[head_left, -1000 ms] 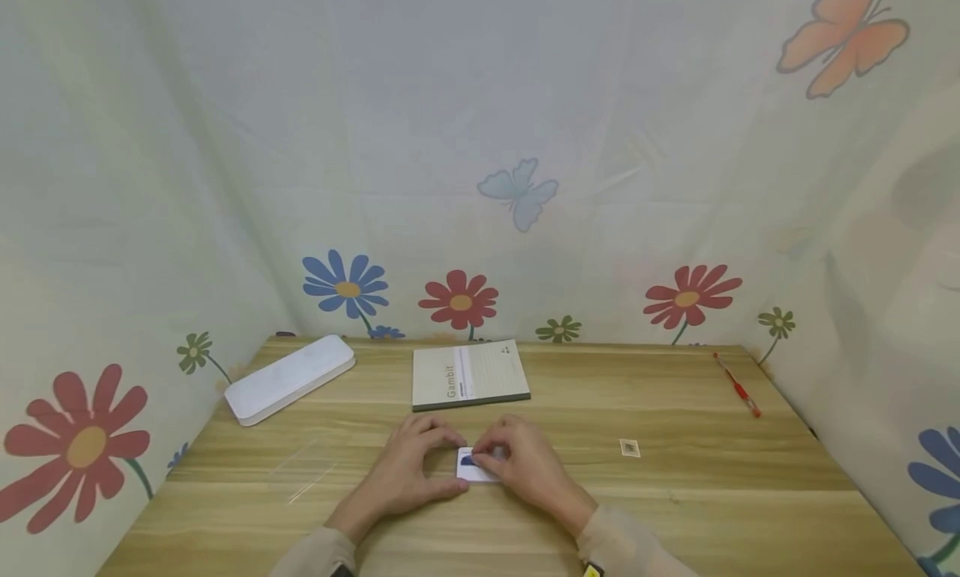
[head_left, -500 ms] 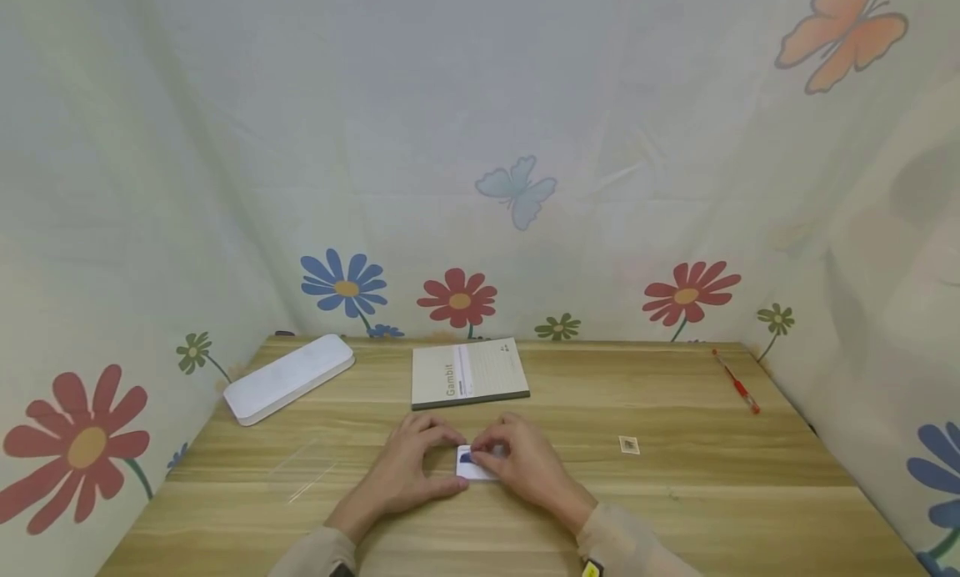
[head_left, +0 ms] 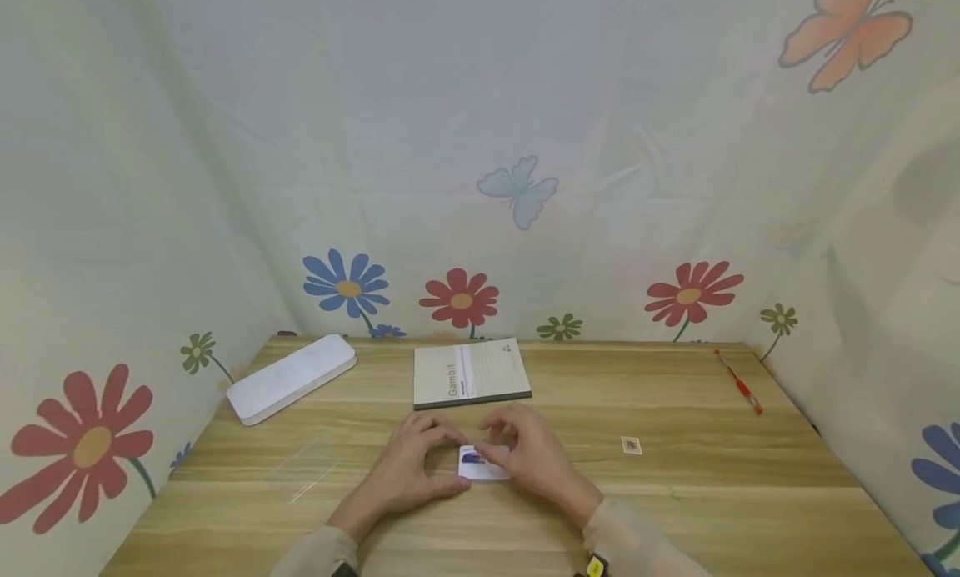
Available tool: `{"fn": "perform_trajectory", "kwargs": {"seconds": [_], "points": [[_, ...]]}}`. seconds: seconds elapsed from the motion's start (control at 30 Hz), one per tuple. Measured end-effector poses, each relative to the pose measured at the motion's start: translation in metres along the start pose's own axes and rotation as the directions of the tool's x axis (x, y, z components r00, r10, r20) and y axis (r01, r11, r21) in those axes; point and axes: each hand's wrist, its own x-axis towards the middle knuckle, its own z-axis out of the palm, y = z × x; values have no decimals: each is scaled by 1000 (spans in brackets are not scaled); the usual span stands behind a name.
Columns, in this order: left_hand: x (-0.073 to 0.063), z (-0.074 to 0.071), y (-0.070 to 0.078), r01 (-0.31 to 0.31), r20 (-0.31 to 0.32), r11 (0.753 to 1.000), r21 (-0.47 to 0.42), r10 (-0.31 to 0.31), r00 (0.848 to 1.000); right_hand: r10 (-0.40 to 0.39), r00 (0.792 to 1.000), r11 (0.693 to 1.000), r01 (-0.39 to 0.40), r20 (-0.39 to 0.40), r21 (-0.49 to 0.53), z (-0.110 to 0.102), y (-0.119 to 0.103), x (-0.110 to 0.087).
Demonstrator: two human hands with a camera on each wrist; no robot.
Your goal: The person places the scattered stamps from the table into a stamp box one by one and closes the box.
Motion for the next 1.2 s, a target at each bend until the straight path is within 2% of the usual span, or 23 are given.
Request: {"fn": "perform_trajectory", "kwargs": {"seconds": [0.13, 0.27, 0.4, 0.6, 0.73, 0.9, 1.07, 1.2], "points": [[0, 0, -1, -10, -4, 1000, 9, 10, 1000, 5, 999, 998, -2, -53, 56, -14, -3, 4], [0, 0, -2, -16, -3, 1000, 10, 16, 1000, -48, 991, 996, 57, -122, 74, -35, -3, 9], [0, 1, -2, -9, 3, 1000, 9, 9, 1000, -85, 983, 994, 96, -163, 59, -64, 0, 13], [-1, 2, -3, -10, -1, 1000, 13, 10, 1000, -53, 978, 996, 66, -202, 55, -114, 9, 10], [0, 3, -3, -24, -18, 999, 27, 25, 1000, -49, 964, 996, 66, -261, 56, -143, 24, -2], [-1, 3, -4, -12, -16, 1000, 17, 12, 1000, -16, 950, 996, 42, -313, 76, -167, 44, -24], [-1, 3, -4, 0, -6, 1000, 15, 0, 1000, 1, 945, 996, 28, -328, 85, -178, 61, -45], [0, 2, -3, -14, -12, 1000, 17, 14, 1000, 27, 954, 998, -8, -300, 65, -178, 74, -59]]}}
